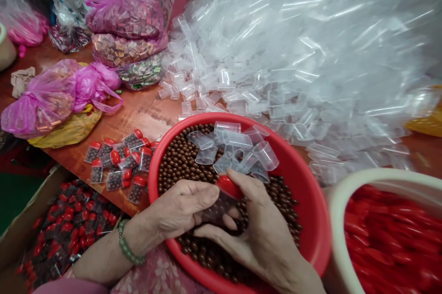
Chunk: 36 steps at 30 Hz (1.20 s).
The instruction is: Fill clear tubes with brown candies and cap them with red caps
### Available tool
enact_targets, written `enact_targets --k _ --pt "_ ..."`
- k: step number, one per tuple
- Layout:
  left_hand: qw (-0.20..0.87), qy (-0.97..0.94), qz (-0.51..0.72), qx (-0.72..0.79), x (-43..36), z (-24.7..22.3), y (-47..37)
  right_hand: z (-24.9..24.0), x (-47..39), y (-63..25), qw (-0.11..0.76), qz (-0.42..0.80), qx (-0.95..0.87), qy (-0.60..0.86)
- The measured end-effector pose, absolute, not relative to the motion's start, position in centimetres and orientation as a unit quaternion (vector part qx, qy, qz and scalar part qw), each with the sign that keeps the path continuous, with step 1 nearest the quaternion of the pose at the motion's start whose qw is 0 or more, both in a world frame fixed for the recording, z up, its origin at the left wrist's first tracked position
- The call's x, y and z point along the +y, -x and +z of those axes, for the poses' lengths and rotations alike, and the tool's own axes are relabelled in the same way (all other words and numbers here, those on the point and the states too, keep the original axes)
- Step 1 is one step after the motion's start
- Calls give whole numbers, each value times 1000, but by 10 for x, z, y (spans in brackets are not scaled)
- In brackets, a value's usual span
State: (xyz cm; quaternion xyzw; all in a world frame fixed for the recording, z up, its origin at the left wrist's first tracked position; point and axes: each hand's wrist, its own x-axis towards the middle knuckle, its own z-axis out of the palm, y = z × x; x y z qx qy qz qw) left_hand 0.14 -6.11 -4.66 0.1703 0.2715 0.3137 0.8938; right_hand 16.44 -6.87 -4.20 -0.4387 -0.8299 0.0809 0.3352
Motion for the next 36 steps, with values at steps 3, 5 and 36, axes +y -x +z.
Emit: enact_targets --k 3,5,36 --pt "888 -175 333 266 -60 -45 -6 -41 -65 -161 327 20 -832 447" --pt "885 -183 343 254 -59 -44 -9 -38 -64 -161 329 -8 -836 438" --pt "818 -113 347 445 -68 -27 -41 -40 -76 -169 326 14 -870 370"
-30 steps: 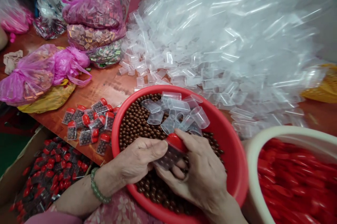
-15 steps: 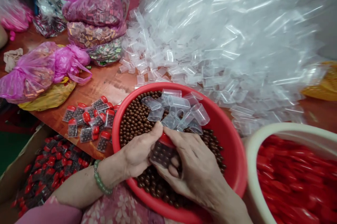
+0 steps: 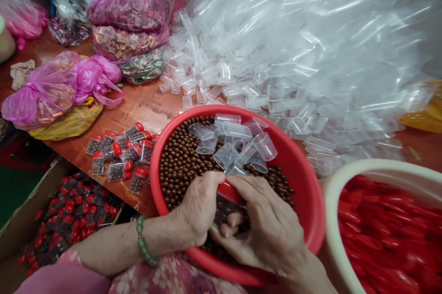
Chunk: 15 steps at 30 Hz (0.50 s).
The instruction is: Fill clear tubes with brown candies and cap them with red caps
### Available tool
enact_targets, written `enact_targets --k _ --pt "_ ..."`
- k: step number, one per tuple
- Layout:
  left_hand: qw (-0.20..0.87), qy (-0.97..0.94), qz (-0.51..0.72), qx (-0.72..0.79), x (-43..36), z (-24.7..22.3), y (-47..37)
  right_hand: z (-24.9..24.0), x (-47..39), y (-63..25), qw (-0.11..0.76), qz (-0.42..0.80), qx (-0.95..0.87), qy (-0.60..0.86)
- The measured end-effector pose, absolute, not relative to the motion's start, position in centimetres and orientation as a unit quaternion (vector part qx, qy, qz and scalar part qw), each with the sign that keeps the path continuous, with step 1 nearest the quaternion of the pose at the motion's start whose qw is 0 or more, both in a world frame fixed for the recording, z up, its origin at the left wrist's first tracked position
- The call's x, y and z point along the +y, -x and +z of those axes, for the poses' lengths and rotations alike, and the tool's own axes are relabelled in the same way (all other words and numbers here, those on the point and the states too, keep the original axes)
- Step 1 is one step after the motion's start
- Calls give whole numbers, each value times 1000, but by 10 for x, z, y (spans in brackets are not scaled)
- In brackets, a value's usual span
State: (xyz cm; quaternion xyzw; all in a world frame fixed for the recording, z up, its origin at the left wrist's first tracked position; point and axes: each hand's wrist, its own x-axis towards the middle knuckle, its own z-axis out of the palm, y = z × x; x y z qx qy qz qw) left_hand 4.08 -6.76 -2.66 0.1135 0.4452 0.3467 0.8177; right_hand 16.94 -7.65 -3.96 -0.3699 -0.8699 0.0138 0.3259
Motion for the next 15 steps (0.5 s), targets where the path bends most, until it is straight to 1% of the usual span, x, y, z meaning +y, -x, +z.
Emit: enact_targets --k 6,10,15 --pt "797 -119 367 465 -68 -30 -44 -38 -78 -171 328 11 -867 375" --pt "843 -126 347 392 -67 -34 -40 -34 -78 -172 312 80 -857 402" --pt "897 -109 303 301 -65 -37 -30 -31 -77 -173 339 164 -826 419"
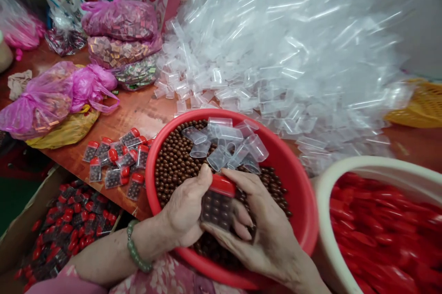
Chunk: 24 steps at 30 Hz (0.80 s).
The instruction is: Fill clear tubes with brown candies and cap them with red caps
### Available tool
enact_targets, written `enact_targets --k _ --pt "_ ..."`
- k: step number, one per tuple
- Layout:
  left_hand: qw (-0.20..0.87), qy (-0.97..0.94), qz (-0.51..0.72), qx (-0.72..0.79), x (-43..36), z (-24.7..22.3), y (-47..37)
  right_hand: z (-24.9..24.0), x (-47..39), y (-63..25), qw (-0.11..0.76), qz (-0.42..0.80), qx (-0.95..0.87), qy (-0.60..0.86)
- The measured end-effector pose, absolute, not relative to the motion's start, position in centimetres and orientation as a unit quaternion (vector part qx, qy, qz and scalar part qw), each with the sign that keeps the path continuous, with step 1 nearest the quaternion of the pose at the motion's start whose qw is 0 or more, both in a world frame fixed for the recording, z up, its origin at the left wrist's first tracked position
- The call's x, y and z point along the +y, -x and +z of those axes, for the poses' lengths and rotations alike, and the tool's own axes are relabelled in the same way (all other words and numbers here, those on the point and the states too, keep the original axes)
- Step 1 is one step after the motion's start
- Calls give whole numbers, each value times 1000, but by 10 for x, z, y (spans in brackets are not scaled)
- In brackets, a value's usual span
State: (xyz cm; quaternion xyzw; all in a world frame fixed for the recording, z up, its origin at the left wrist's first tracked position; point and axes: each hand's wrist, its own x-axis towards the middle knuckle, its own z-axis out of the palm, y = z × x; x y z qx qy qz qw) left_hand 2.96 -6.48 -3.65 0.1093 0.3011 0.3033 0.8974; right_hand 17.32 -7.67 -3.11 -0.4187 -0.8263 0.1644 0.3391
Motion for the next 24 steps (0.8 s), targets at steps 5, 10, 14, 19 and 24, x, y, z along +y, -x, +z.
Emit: enact_targets --k 5,10,14,19,24 --pt "932 -14 240 273 -63 -39 -24 -34 -79 -172 355 236 -804 414" --pt "939 40 246 236 -68 -48 -31 -36 -85 -170 375 286 -765 438" --pt "940 -17 248 233 -72 -51 -35 -37 -86 -168 384 254 -778 426" --pt "889 -120 303 322 -77 -40 -30 -40 -86 -165 367 155 -817 416" --pt "886 -88 319 324 -80 -34 -30 -35 -87 -166 362 136 -830 403"
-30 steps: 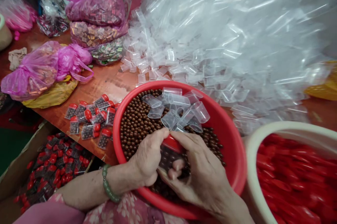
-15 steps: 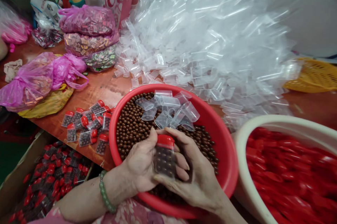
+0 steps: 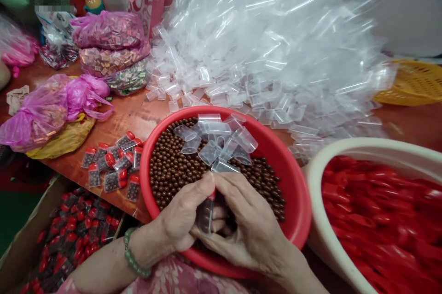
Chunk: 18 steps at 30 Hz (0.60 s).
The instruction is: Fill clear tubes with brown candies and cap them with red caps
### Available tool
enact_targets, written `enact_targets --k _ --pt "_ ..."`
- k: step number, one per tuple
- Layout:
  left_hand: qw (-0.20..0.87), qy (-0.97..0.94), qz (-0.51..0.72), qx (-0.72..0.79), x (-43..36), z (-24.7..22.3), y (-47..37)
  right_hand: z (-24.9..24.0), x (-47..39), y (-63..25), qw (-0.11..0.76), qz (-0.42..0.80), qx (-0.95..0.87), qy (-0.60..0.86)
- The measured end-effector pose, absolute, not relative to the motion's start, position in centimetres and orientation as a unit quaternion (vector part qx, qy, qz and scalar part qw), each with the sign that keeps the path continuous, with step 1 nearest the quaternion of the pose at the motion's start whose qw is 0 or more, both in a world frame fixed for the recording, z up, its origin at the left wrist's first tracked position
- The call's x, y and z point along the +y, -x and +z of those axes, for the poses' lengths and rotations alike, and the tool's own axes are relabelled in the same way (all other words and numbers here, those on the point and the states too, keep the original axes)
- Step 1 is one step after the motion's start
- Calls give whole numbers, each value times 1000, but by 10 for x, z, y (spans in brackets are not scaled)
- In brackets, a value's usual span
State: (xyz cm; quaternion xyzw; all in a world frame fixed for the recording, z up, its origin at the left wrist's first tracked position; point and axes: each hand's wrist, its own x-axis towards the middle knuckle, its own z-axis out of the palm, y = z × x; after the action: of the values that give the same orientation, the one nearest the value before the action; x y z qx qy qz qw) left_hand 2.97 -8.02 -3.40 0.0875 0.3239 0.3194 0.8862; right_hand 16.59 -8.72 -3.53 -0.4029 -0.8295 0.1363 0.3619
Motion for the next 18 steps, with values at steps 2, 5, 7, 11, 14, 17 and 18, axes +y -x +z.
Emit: enact_targets --k 2,5,7,11,14,17,18 --pt "908 -51 306 282 -79 -34 -32 -31 -88 -168 348 167 -834 394" --pt "929 -20 288 232 -77 -37 -35 -28 -90 -169 345 182 -834 391" --pt "927 -45 299 223 -77 -39 -36 -28 -89 -169 358 161 -832 391" --pt "886 -151 345 271 -84 -35 -31 -32 -87 -168 371 131 -834 388" --pt "815 -296 357 347 -93 -29 -24 -34 -84 -169 370 86 -842 382" --pt "742 -405 344 409 -98 -26 -21 -36 -83 -170 375 47 -851 366" --pt "729 -421 345 416 -99 -26 -22 -37 -83 -171 376 38 -852 362"
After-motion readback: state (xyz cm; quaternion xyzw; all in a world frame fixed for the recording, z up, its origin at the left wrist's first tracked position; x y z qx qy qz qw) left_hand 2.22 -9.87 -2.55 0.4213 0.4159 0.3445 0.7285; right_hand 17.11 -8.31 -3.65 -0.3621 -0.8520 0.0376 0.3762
